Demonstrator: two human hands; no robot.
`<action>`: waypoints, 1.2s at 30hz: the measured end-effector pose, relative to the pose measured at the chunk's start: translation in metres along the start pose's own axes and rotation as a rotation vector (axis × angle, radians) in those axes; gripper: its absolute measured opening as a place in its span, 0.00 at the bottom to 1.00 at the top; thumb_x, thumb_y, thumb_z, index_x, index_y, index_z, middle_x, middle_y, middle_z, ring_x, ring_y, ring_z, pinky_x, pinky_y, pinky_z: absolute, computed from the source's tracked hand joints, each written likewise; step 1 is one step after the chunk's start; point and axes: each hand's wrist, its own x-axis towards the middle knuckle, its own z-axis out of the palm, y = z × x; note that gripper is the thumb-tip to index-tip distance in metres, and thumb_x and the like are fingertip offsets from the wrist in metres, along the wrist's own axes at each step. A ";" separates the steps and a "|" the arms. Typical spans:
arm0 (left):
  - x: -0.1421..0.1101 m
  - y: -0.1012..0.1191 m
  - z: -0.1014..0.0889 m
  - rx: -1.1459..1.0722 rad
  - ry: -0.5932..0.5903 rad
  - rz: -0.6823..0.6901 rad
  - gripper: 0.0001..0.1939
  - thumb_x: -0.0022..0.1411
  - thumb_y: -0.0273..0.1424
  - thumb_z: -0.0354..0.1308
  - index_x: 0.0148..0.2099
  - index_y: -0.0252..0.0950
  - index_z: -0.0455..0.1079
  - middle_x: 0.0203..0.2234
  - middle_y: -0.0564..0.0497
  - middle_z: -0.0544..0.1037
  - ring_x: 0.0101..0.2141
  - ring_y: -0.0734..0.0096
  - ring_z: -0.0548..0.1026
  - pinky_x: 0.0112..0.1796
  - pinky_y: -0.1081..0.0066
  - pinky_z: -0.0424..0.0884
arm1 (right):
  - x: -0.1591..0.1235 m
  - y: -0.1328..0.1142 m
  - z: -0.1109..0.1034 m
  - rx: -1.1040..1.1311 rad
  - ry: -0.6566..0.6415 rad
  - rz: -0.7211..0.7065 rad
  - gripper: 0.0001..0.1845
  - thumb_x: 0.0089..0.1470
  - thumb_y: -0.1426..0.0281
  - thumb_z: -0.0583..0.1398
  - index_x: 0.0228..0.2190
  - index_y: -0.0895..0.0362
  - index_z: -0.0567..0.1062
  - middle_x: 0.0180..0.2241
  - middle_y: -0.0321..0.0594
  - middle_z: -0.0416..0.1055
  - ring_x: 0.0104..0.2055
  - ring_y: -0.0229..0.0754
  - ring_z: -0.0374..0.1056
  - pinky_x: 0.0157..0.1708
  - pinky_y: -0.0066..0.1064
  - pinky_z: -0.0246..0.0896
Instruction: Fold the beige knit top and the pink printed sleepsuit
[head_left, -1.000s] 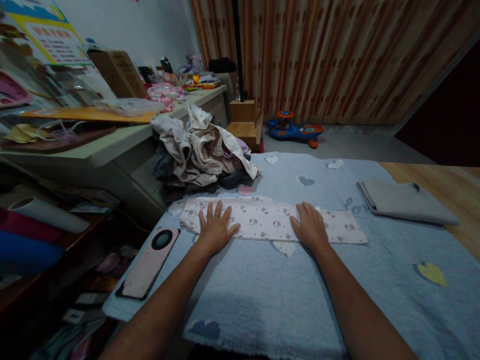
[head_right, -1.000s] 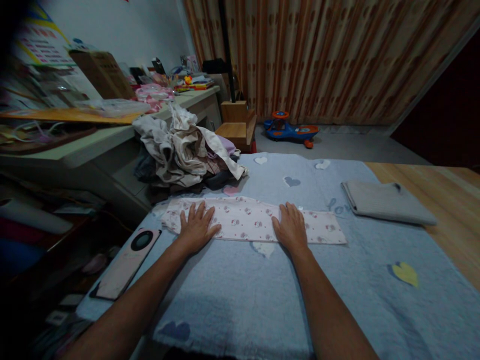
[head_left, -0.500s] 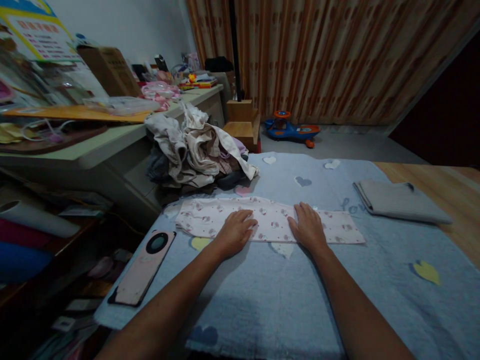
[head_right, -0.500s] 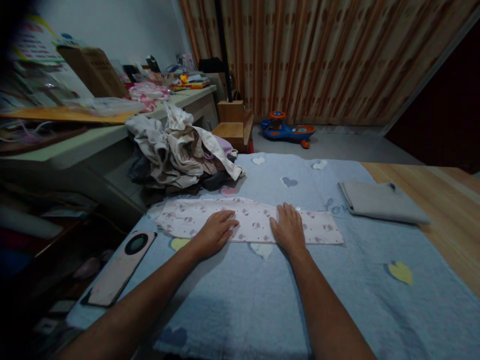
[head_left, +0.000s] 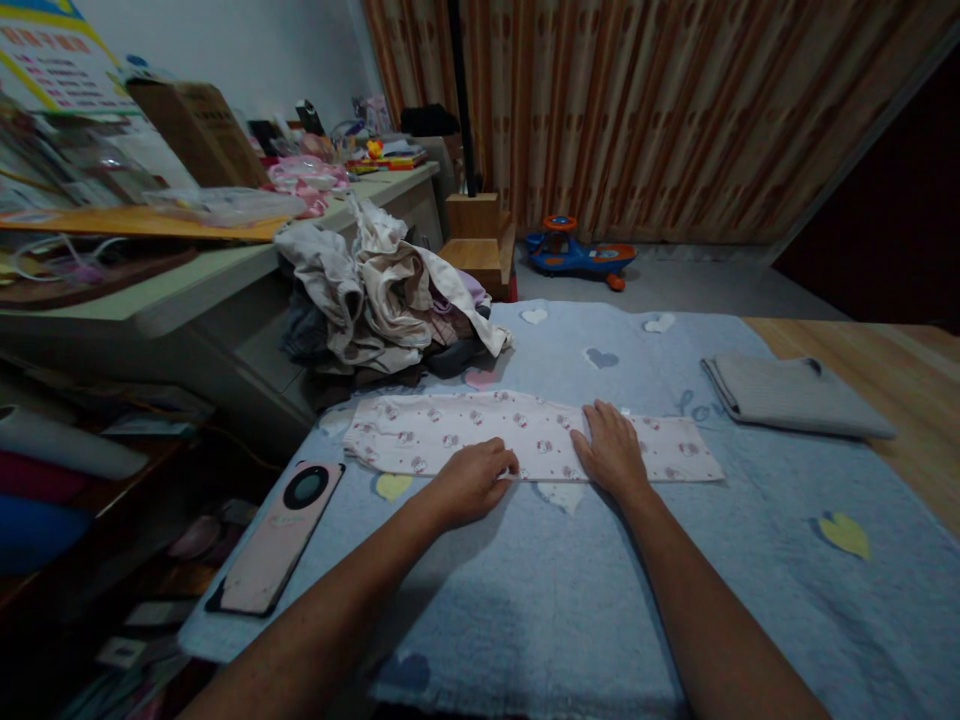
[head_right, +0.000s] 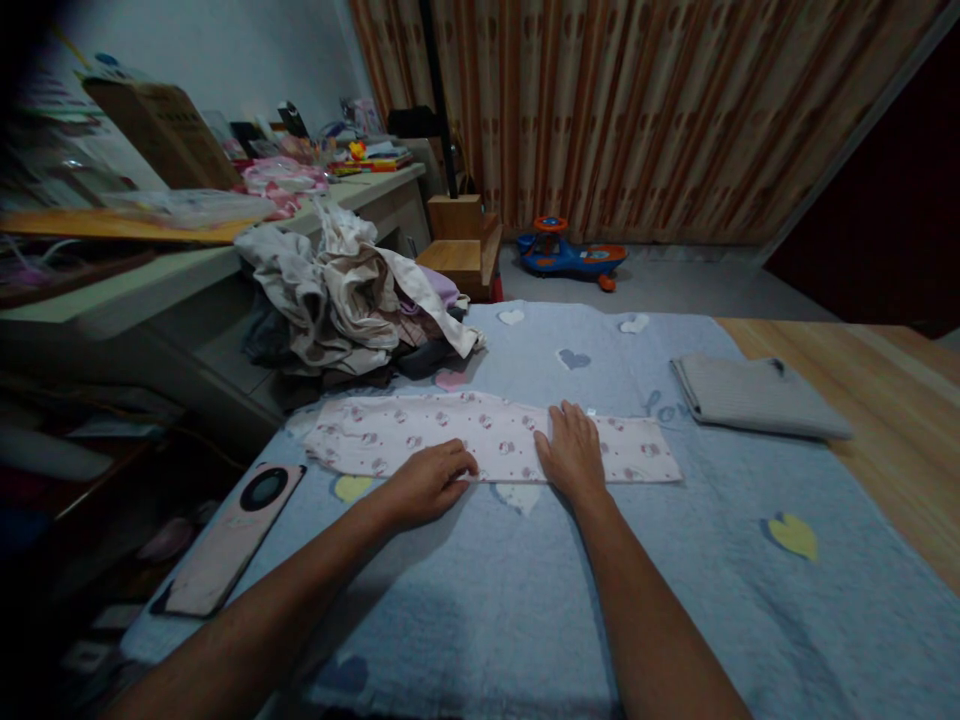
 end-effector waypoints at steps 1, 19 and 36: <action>0.005 0.000 -0.003 -0.007 -0.022 -0.020 0.09 0.62 0.28 0.54 0.42 0.40 0.73 0.36 0.50 0.75 0.37 0.67 0.73 0.39 0.70 0.68 | 0.000 0.000 0.000 0.002 0.001 -0.001 0.28 0.64 0.61 0.50 0.58 0.65 0.66 0.63 0.58 0.59 0.65 0.56 0.53 0.63 0.48 0.46; 0.079 -0.060 0.015 0.110 0.388 -0.334 0.19 0.62 0.27 0.53 0.55 0.39 0.71 0.56 0.47 0.70 0.56 0.56 0.64 0.56 0.56 0.62 | 0.000 0.001 0.003 -0.037 0.017 -0.006 0.27 0.64 0.62 0.49 0.58 0.64 0.66 0.62 0.57 0.61 0.65 0.56 0.54 0.63 0.48 0.47; 0.071 -0.052 0.011 0.185 0.503 -0.231 0.11 0.57 0.21 0.56 0.38 0.41 0.72 0.46 0.47 0.71 0.51 0.58 0.63 0.51 0.59 0.64 | 0.030 -0.023 -0.014 -0.033 -0.095 -0.021 0.31 0.54 0.69 0.58 0.59 0.59 0.65 0.63 0.55 0.60 0.65 0.60 0.52 0.61 0.55 0.45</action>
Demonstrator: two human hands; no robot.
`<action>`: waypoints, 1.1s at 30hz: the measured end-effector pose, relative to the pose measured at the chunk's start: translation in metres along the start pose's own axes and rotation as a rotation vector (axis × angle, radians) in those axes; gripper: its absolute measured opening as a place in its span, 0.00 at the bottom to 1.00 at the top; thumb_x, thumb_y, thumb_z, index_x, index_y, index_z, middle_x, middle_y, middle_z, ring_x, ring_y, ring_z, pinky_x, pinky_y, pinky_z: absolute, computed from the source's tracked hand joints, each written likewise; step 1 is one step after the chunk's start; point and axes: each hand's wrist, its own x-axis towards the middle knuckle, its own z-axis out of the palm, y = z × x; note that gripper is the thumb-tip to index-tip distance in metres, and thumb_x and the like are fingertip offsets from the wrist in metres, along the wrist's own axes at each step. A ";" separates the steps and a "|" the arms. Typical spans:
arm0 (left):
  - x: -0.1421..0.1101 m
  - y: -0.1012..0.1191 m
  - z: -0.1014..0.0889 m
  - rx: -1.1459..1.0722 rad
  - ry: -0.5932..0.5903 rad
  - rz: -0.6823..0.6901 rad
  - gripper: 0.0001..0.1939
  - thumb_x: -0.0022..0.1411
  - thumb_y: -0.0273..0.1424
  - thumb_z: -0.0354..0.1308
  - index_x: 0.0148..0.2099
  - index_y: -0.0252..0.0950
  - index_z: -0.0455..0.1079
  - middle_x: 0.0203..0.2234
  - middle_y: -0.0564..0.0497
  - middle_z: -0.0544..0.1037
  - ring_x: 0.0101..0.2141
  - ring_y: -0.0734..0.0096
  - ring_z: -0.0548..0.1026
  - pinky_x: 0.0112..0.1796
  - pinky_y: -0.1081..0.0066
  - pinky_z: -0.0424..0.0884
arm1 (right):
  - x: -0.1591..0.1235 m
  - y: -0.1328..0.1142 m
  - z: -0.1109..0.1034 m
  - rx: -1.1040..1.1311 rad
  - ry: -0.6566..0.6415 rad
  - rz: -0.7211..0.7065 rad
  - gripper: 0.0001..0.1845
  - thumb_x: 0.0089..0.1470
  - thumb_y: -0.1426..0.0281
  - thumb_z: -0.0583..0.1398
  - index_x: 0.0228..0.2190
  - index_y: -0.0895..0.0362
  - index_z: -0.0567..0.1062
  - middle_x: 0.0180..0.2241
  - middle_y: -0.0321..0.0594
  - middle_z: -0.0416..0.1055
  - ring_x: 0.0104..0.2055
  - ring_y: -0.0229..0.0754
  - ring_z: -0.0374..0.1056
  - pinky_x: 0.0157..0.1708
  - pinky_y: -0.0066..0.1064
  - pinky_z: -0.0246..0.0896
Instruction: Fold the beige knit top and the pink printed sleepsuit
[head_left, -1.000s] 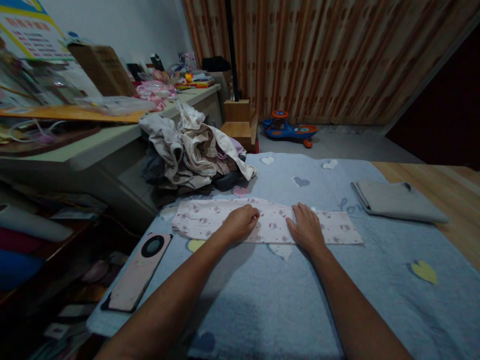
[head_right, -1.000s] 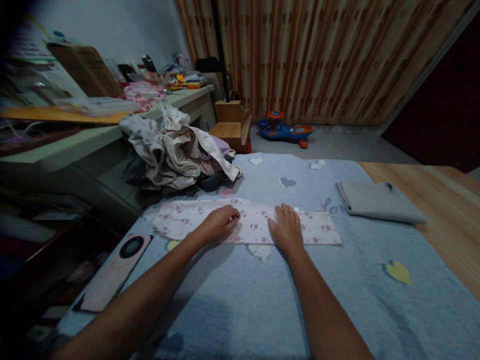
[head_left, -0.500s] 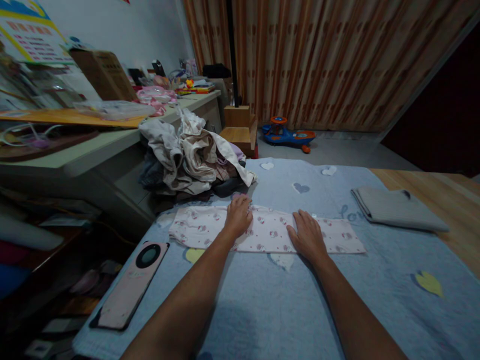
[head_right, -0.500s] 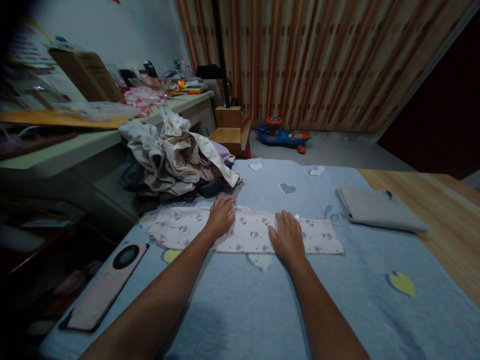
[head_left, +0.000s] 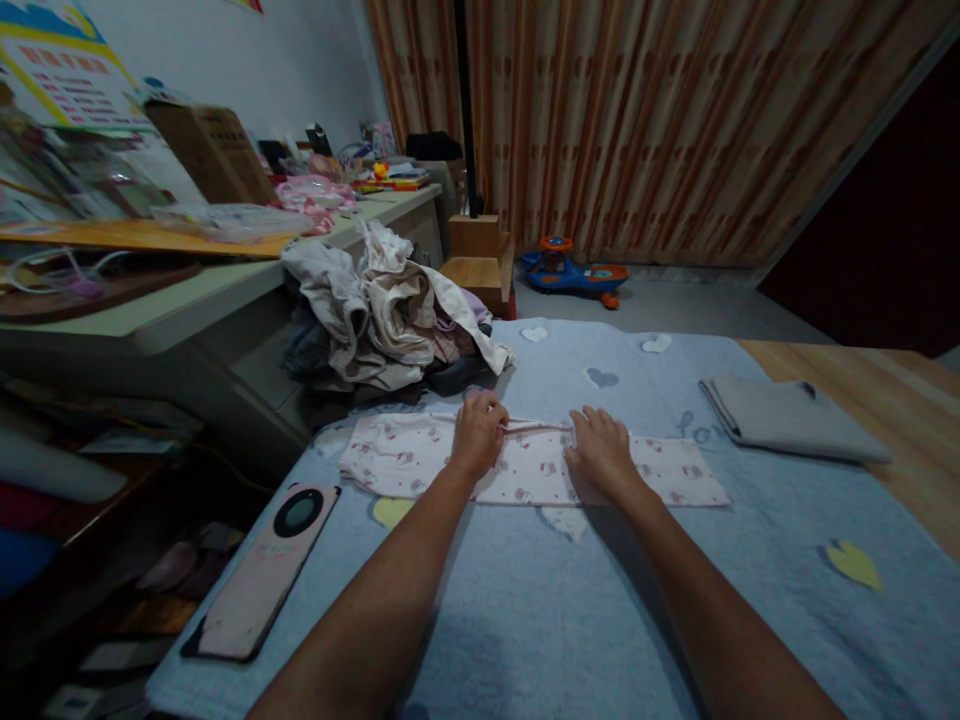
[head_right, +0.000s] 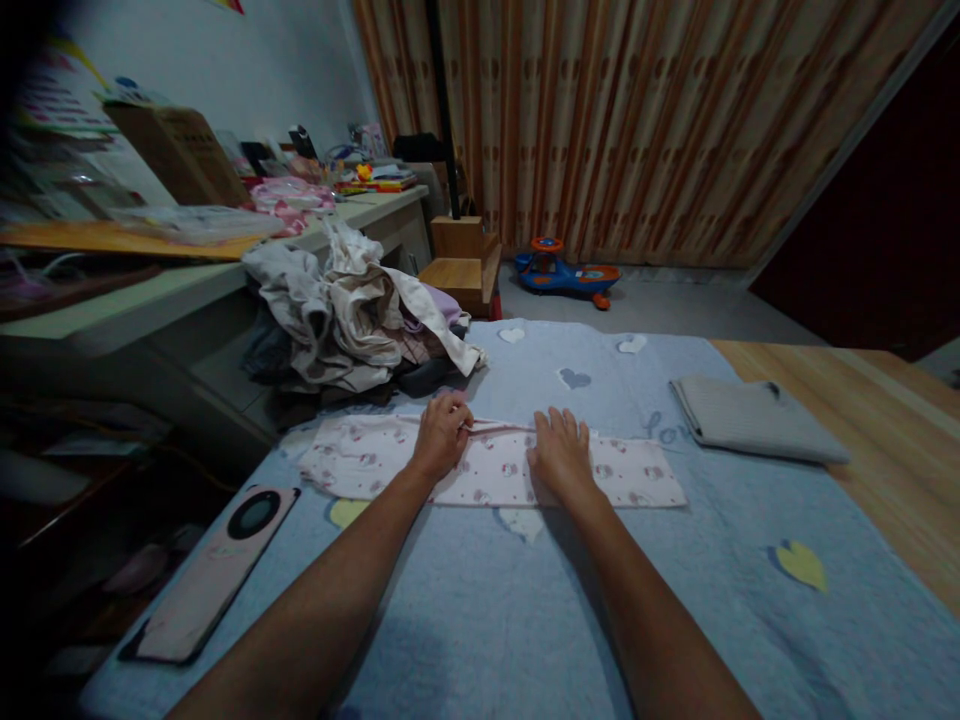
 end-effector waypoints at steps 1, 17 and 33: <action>0.000 0.001 -0.001 0.017 -0.014 0.015 0.11 0.57 0.21 0.56 0.39 0.41 0.73 0.46 0.47 0.71 0.50 0.57 0.64 0.50 0.59 0.64 | 0.004 -0.008 -0.002 0.036 0.034 -0.056 0.30 0.54 0.71 0.57 0.59 0.59 0.66 0.63 0.54 0.61 0.65 0.58 0.53 0.61 0.52 0.47; -0.001 0.009 -0.013 0.249 -0.094 -0.035 0.13 0.58 0.27 0.57 0.46 0.39 0.74 0.57 0.42 0.67 0.56 0.48 0.61 0.50 0.53 0.64 | 0.004 -0.042 0.019 0.213 0.280 -0.128 0.10 0.57 0.75 0.56 0.39 0.55 0.74 0.45 0.46 0.71 0.53 0.50 0.59 0.59 0.44 0.44; -0.003 0.010 -0.017 0.114 -0.150 0.224 0.11 0.62 0.23 0.52 0.38 0.41 0.74 0.36 0.48 0.78 0.46 0.57 0.68 0.57 0.49 0.55 | 0.003 -0.045 0.015 0.140 0.200 -0.147 0.09 0.58 0.74 0.56 0.37 0.54 0.75 0.40 0.43 0.71 0.46 0.48 0.58 0.53 0.40 0.46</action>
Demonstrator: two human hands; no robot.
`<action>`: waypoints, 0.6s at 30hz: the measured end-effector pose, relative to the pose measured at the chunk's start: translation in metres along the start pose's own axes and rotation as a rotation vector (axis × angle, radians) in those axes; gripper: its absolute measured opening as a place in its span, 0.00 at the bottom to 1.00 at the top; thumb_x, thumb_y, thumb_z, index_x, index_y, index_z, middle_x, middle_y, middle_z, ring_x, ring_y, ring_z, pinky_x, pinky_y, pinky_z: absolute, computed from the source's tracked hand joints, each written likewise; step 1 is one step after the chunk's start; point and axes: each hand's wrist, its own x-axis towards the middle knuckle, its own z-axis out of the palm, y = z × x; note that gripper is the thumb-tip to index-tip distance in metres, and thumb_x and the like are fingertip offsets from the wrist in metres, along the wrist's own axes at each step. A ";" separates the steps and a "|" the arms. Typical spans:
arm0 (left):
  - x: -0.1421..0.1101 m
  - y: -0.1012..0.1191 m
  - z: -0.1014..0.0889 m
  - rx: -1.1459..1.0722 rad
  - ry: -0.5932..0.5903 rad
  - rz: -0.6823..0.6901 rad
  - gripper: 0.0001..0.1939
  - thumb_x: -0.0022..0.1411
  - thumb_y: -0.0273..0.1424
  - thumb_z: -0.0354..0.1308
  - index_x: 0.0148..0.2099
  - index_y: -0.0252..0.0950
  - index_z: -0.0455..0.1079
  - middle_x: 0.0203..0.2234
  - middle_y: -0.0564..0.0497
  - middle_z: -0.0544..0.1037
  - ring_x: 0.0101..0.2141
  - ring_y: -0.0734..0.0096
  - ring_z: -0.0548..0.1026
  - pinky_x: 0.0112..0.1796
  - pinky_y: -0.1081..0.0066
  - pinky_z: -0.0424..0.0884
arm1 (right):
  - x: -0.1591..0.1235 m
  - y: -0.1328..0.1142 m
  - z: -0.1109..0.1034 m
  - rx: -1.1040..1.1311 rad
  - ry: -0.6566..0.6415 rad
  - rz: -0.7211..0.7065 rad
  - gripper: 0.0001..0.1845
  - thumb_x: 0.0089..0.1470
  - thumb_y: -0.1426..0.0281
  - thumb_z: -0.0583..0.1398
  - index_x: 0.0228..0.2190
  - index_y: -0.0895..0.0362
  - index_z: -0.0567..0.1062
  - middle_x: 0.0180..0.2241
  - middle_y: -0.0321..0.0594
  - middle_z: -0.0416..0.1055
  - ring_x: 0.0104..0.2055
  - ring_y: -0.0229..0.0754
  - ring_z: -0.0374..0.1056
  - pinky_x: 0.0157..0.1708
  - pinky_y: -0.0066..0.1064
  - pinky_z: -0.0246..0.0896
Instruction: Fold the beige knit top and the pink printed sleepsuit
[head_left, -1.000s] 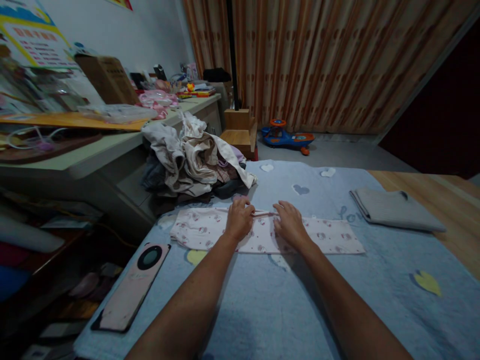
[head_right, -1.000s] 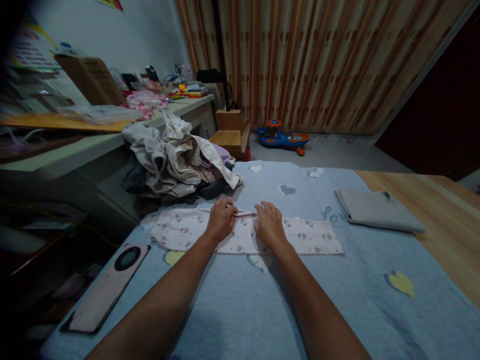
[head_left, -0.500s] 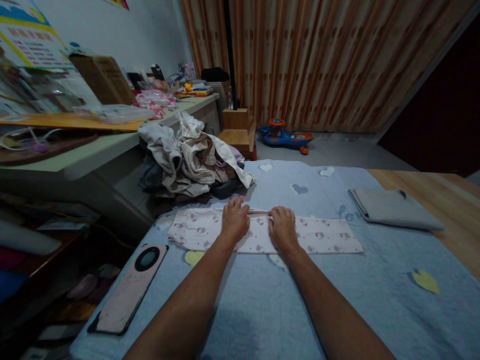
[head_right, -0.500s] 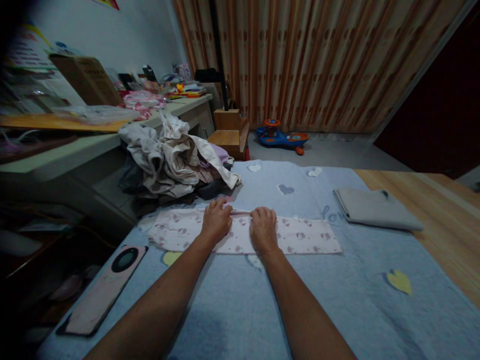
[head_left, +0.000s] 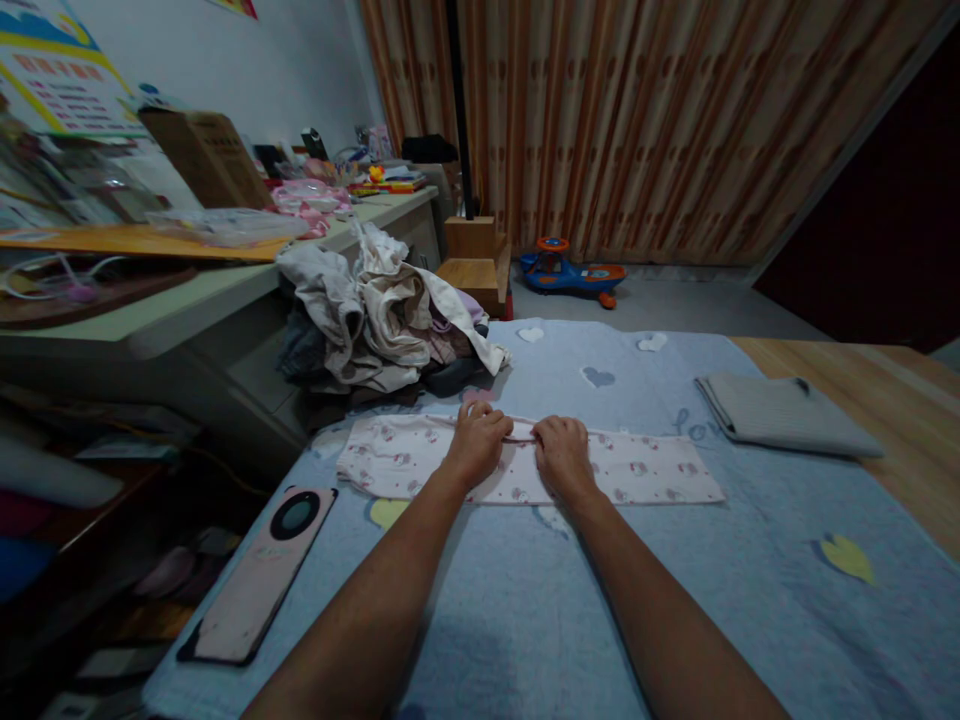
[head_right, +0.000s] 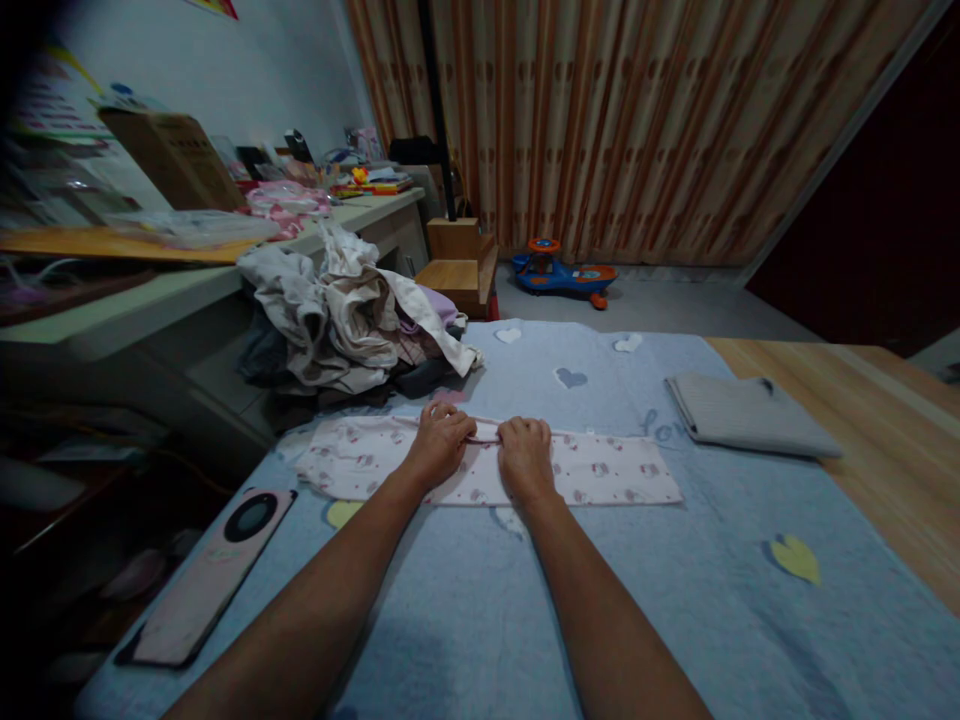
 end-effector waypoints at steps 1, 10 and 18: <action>0.000 0.001 0.000 0.001 0.004 -0.006 0.12 0.60 0.22 0.53 0.39 0.42 0.74 0.36 0.49 0.78 0.47 0.58 0.68 0.60 0.47 0.51 | 0.000 0.000 0.000 0.005 -0.006 0.000 0.08 0.58 0.75 0.56 0.37 0.54 0.75 0.40 0.42 0.72 0.46 0.48 0.58 0.52 0.39 0.46; -0.003 0.001 -0.002 0.151 0.076 -0.213 0.13 0.59 0.24 0.53 0.40 0.41 0.77 0.39 0.46 0.77 0.52 0.52 0.66 0.63 0.39 0.36 | 0.001 0.000 0.003 -0.012 0.030 0.022 0.06 0.58 0.74 0.56 0.35 0.55 0.72 0.36 0.42 0.72 0.42 0.48 0.59 0.49 0.39 0.45; -0.005 -0.003 -0.009 0.251 0.081 -0.290 0.12 0.58 0.25 0.54 0.38 0.41 0.78 0.47 0.44 0.73 0.52 0.52 0.64 0.61 0.43 0.45 | -0.002 -0.002 -0.001 -0.043 0.023 0.032 0.06 0.55 0.73 0.59 0.36 0.56 0.74 0.37 0.44 0.69 0.43 0.48 0.57 0.47 0.39 0.46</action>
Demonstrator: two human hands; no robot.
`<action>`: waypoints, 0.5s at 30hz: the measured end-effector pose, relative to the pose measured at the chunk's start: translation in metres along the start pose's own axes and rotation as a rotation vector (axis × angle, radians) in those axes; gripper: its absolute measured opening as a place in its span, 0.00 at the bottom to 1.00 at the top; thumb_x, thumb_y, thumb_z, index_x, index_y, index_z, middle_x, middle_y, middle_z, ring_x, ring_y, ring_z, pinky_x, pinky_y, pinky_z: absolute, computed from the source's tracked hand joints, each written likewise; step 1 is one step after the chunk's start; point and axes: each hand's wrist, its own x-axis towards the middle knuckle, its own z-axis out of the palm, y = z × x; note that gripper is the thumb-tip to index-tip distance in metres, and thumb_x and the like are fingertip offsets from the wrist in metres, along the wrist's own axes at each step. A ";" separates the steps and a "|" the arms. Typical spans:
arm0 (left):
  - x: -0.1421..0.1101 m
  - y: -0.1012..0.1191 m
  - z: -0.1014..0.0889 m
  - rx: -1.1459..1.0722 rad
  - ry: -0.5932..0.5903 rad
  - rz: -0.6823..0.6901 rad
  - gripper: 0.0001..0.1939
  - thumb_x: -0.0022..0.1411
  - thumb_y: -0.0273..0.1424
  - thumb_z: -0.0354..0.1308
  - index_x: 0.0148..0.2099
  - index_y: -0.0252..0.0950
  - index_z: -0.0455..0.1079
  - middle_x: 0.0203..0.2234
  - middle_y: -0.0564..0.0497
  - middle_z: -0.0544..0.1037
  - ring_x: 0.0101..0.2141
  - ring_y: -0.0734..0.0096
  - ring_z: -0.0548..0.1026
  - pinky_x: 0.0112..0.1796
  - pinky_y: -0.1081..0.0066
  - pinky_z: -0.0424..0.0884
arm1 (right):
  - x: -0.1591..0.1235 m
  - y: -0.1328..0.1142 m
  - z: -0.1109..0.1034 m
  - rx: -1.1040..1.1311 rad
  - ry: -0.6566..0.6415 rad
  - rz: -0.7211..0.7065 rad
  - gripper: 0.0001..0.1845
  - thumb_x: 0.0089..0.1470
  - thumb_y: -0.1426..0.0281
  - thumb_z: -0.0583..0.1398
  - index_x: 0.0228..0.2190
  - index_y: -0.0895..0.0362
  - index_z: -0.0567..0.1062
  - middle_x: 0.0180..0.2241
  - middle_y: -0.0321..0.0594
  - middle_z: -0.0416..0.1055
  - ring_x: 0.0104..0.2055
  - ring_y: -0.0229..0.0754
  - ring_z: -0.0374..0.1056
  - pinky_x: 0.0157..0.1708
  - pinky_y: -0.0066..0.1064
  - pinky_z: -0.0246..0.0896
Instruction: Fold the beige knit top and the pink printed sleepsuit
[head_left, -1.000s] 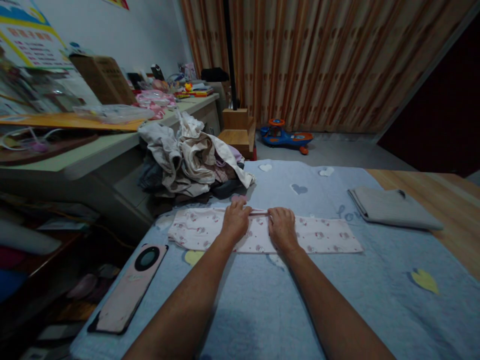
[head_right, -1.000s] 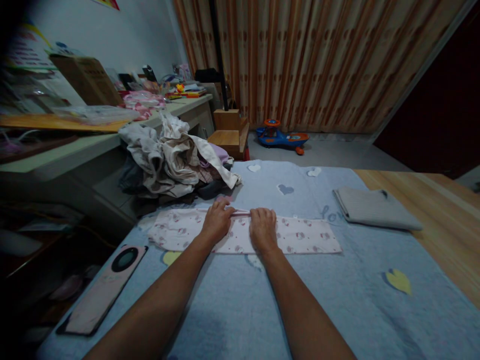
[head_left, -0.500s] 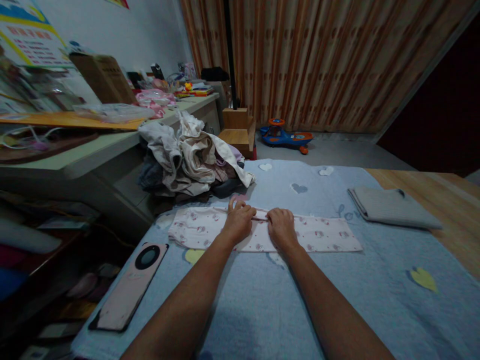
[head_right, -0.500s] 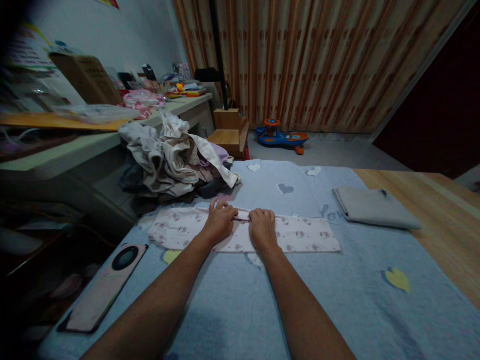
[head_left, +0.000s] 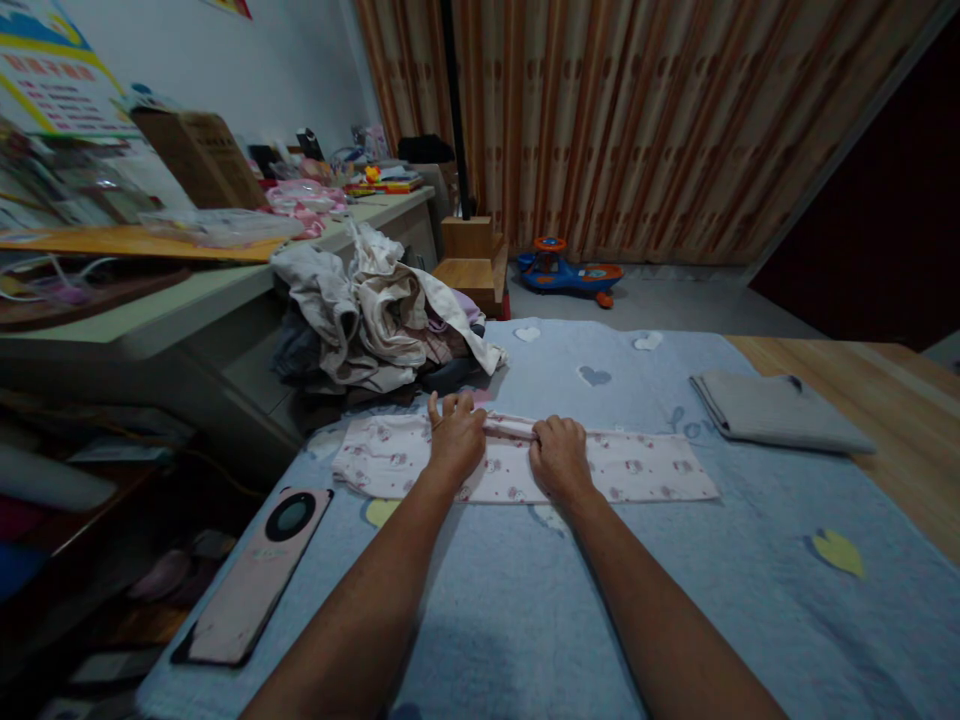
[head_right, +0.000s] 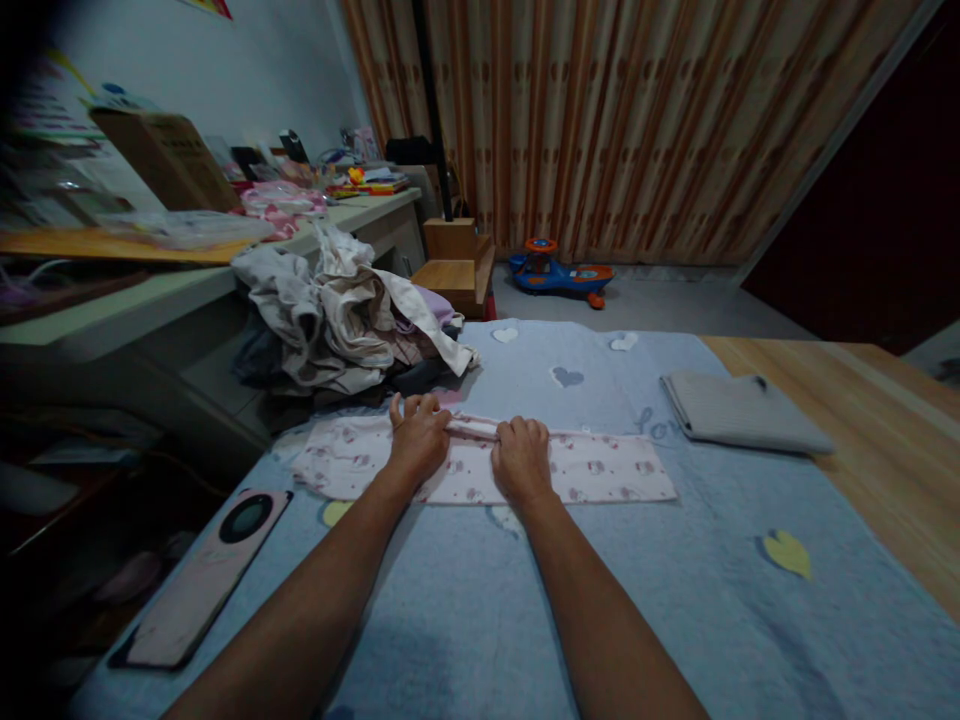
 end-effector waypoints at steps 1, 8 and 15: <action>0.000 0.000 0.000 0.008 -0.003 -0.011 0.12 0.58 0.26 0.54 0.39 0.40 0.77 0.47 0.44 0.73 0.52 0.52 0.64 0.61 0.45 0.48 | 0.000 0.000 -0.001 -0.001 -0.004 -0.002 0.05 0.55 0.73 0.59 0.35 0.56 0.74 0.37 0.44 0.69 0.43 0.48 0.57 0.47 0.39 0.46; 0.000 0.000 0.000 0.016 -0.029 -0.086 0.13 0.57 0.29 0.56 0.45 0.36 0.76 0.52 0.39 0.71 0.52 0.48 0.64 0.55 0.48 0.55 | 0.000 -0.001 -0.002 0.006 -0.011 -0.006 0.05 0.55 0.73 0.58 0.35 0.56 0.73 0.38 0.43 0.69 0.43 0.47 0.58 0.47 0.38 0.47; 0.002 -0.006 0.011 -0.124 -0.014 0.048 0.16 0.60 0.24 0.53 0.49 0.41 0.75 0.60 0.48 0.68 0.54 0.51 0.62 0.53 0.53 0.60 | 0.001 -0.001 -0.003 0.007 -0.026 -0.003 0.04 0.55 0.74 0.58 0.34 0.56 0.72 0.38 0.43 0.69 0.43 0.47 0.58 0.45 0.38 0.48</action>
